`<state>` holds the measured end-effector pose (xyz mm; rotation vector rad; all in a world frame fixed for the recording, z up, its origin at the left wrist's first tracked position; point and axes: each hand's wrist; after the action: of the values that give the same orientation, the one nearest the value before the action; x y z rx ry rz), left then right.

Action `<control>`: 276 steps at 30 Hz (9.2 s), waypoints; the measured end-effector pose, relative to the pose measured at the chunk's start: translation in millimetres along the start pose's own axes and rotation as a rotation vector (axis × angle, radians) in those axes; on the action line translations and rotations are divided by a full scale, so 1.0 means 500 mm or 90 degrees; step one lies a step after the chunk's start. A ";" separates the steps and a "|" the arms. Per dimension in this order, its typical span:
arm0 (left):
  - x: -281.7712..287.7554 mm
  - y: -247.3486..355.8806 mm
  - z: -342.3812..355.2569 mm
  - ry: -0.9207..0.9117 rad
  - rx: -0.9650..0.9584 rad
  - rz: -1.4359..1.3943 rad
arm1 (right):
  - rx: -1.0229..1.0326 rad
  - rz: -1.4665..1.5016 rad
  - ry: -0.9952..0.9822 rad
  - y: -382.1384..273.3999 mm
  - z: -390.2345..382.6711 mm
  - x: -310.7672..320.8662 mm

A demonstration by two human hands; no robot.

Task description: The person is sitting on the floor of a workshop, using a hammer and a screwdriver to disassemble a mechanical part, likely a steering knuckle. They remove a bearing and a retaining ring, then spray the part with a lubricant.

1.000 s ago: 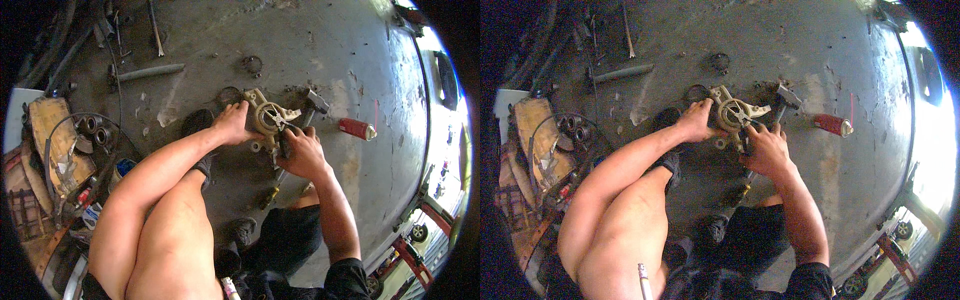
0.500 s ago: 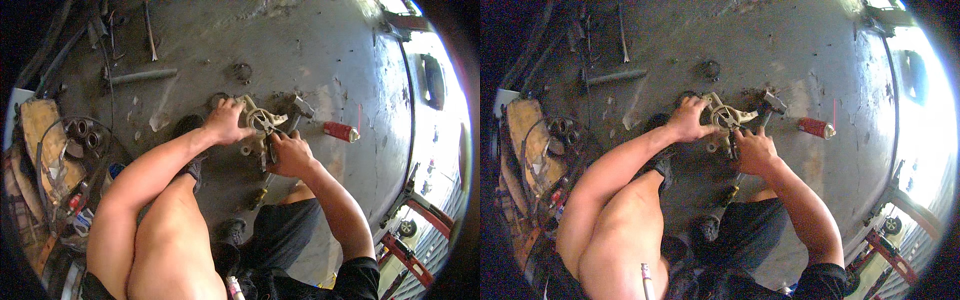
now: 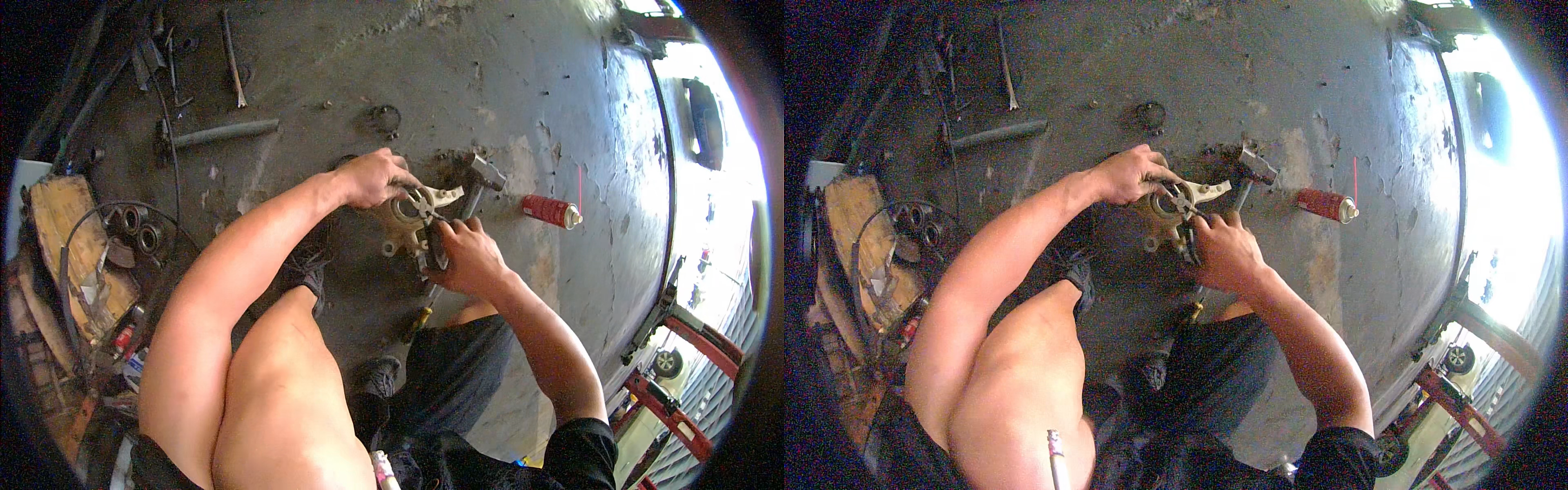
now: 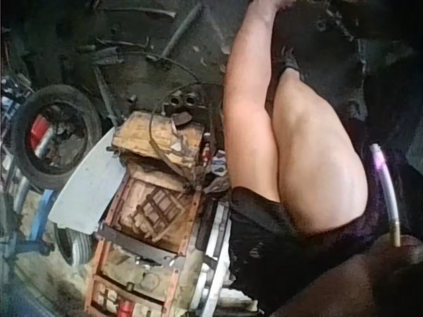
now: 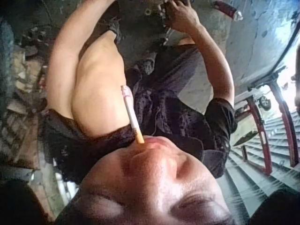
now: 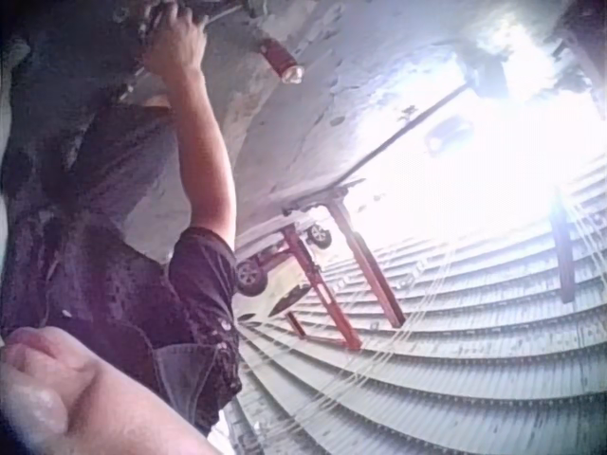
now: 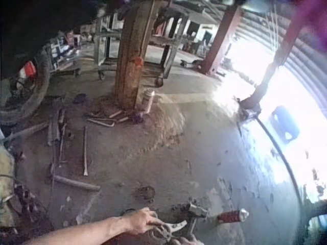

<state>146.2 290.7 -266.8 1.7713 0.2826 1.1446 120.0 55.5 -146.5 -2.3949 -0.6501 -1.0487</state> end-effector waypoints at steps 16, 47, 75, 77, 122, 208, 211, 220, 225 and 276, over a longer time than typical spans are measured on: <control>-0.079 0.016 -0.066 0.320 0.013 -0.045 | -0.052 -0.043 -0.001 -0.042 -0.002 -0.046; -0.150 0.134 -0.056 0.189 -0.191 0.078 | -0.082 -0.168 0.048 -0.060 0.001 -0.070; -0.135 0.137 -0.022 0.048 -0.069 0.152 | -0.206 -0.053 -0.034 -0.067 0.014 0.000; -0.135 0.141 -0.022 0.045 -0.057 0.134 | -0.223 -0.046 -0.035 -0.068 0.016 -0.008; -0.163 0.147 -0.033 0.173 -0.289 0.151 | -0.081 0.098 0.070 0.011 -0.024 -0.037; -0.112 0.163 -0.029 0.061 -0.126 0.020 | -0.085 -0.128 -0.109 -0.049 0.010 0.054; -0.124 0.165 -0.036 0.086 -0.119 0.035 | -0.109 -0.121 -0.090 -0.065 0.004 0.046; -0.143 0.132 -0.032 0.130 -0.153 -0.019 | -0.174 -0.094 -0.185 -0.083 0.031 0.058; -0.135 0.146 -0.032 0.119 -0.147 -0.016 | -0.185 -0.066 -0.155 -0.071 0.030 0.032; -0.190 0.161 0.018 0.233 -0.185 0.087 | -0.811 0.565 0.200 0.189 -0.041 -0.430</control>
<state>79.9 185.5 -256.4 1.3392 0.2010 1.5269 33.8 -82.2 -317.3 -2.7148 1.5003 -1.5216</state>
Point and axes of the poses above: each hand's wrist, its own z-axis towards the middle knuckle, its own x-axis out of the back of the hand, y = z × x, and after that the axes turned 2 degrees about -x, right-handed
